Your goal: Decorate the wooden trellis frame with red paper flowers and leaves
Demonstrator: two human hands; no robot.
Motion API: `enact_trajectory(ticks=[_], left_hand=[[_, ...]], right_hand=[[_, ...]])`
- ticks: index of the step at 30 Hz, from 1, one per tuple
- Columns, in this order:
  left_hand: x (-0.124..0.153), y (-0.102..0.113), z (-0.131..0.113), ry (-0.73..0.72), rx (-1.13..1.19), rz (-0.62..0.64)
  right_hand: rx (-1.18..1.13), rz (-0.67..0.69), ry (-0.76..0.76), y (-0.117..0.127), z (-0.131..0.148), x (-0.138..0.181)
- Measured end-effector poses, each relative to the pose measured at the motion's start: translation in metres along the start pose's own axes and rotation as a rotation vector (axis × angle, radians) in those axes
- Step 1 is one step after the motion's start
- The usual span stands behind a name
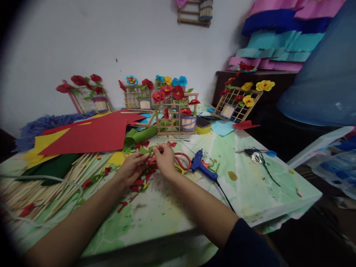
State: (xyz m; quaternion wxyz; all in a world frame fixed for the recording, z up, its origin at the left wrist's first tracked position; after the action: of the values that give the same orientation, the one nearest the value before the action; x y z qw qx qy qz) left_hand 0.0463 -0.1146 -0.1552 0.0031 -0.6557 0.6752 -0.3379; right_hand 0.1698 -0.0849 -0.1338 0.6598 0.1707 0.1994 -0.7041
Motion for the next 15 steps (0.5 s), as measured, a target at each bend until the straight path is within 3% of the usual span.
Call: enact_trajectory(ticks=[7, 15], left_hand=[[0.001, 0.0, -0.008, -0.094, -0.004, -0.004], [0.002, 0.011, -0.025, -0.341, -0.308, -0.132]], right_hand=[[-0.107, 0.052, -0.058, -0.008, 0.003, 0.004], [0.178, 0.163, 0.036, -0.01, 0.011, 0.003]])
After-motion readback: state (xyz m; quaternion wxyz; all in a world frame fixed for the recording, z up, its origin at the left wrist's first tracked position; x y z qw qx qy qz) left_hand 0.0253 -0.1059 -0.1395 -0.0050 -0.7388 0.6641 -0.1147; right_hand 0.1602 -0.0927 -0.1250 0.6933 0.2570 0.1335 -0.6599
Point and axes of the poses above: each hand's wrist, its own x-axis away from the middle knuckle, its own y-axis out of the back of the hand, z = x × y, the point moved 9 cm from there along -x, towards the middle knuckle, and after that the axes turned 15 degrees about y, right-handed, at the moved point
